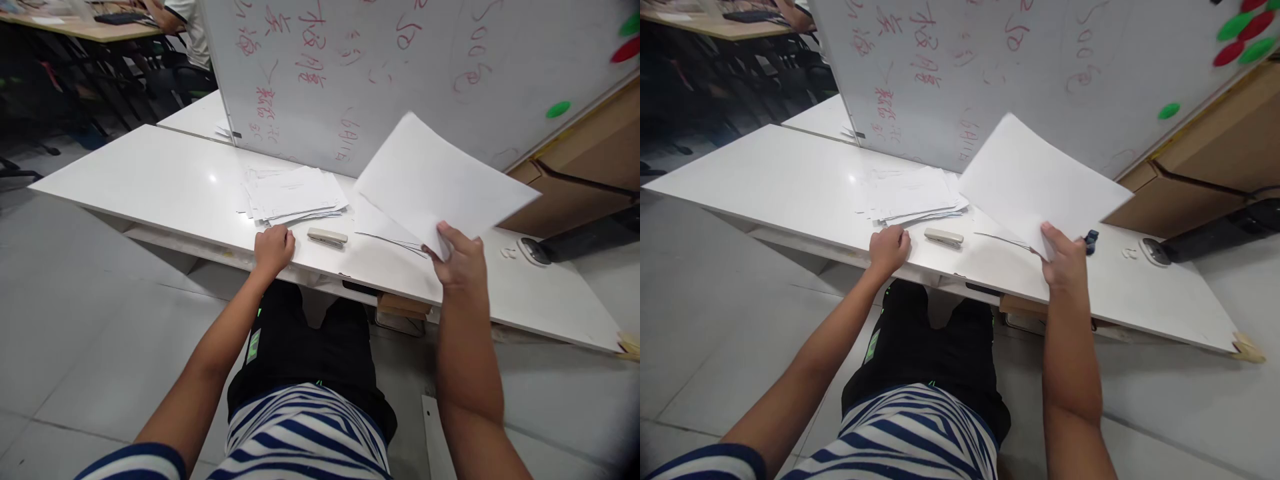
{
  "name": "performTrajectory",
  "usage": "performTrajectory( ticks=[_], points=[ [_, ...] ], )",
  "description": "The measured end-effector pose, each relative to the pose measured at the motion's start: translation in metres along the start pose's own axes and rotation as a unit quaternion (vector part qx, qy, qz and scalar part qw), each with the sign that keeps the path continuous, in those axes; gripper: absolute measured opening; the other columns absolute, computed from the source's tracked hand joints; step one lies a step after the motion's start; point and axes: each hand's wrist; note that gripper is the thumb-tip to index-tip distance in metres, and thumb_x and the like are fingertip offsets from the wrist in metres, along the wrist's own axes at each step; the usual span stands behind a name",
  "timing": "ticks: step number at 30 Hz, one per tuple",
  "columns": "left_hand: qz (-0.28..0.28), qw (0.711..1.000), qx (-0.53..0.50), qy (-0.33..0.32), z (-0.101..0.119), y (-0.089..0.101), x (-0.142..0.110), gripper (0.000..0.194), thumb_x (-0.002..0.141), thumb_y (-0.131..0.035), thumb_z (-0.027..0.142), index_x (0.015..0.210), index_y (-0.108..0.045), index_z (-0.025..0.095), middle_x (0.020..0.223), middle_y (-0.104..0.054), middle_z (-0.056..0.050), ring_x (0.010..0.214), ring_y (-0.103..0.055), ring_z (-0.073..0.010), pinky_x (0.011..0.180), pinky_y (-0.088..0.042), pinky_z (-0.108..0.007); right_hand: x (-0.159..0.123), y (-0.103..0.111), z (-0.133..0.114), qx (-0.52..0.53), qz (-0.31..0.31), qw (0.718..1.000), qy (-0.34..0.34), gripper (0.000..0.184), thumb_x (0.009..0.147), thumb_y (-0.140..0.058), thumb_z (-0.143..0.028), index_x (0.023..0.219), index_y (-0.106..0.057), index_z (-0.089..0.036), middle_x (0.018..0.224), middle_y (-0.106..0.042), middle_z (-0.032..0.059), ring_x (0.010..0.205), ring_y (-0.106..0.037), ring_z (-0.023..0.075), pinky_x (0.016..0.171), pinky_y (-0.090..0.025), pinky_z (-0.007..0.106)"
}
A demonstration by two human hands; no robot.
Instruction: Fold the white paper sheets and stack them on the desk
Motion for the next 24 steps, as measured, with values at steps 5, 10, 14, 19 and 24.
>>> performTrajectory(
  ticks=[5,10,14,19,24],
  points=[
    [-0.012,1.000,-0.022,-0.001,0.001,0.003,0.000,0.023,0.095,-0.037,0.029,0.083,-0.055,0.021,0.091,-0.066,-0.009,0.092,-0.059,-0.0269,0.076,-0.034,-0.040,0.057,-0.109,0.011,0.016,-0.238,0.970,-0.046,0.033,0.060,-0.078,-0.023,0.085,-0.057,-0.018,0.085,-0.067,0.0023,0.084,-0.065,0.0188,0.066,-0.057,0.030],
    [-0.021,1.000,-0.023,0.006,0.002,0.005,-0.002,0.022,0.094,-0.039,0.029,0.083,-0.056,0.020,0.092,-0.066,-0.009,0.092,-0.059,-0.0262,0.077,-0.035,-0.041,0.089,-0.199,0.035,-0.187,-0.309,0.932,-0.041,0.036,0.061,-0.078,-0.025,0.089,-0.060,-0.012,0.082,-0.067,0.0054,0.081,-0.064,0.0190,0.073,-0.053,0.032],
    [-0.017,1.000,-0.024,0.000,0.001,0.006,-0.004,0.022,0.094,-0.039,0.028,0.082,-0.056,0.020,0.091,-0.067,-0.008,0.091,-0.059,-0.0247,0.076,-0.036,-0.040,0.093,-0.229,0.048,-0.504,-0.299,0.801,0.125,0.042,0.065,-0.075,-0.030,0.100,-0.063,-0.010,0.103,-0.066,0.0151,0.104,-0.059,0.0299,0.090,-0.046,0.043],
    [-0.012,1.000,-0.026,-0.002,0.000,0.005,-0.004,0.022,0.094,-0.039,0.027,0.081,-0.055,0.020,0.089,-0.066,-0.007,0.087,-0.059,-0.0236,0.074,-0.034,-0.039,0.093,-0.216,0.054,-0.565,-0.216,0.757,0.248,0.085,0.072,-0.069,-0.050,0.141,-0.033,-0.015,0.141,-0.043,0.0231,0.127,-0.041,0.0385,0.100,-0.034,0.056],
    [-0.010,1.000,-0.019,-0.004,0.000,0.004,-0.003,0.022,0.093,-0.040,0.027,0.079,-0.055,0.020,0.087,-0.066,-0.007,0.084,-0.059,-0.0230,0.071,-0.032,-0.037,0.108,-0.142,0.059,-0.495,-0.109,0.809,0.296,0.065,0.086,-0.048,-0.050,0.140,-0.036,-0.015,0.144,-0.039,0.0211,0.131,-0.037,0.0361,0.102,-0.033,0.054]
  ],
)
Point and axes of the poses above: each hand's wrist, its own x-axis towards the middle knuckle, its own y-axis out of the back of the hand, z = x × y
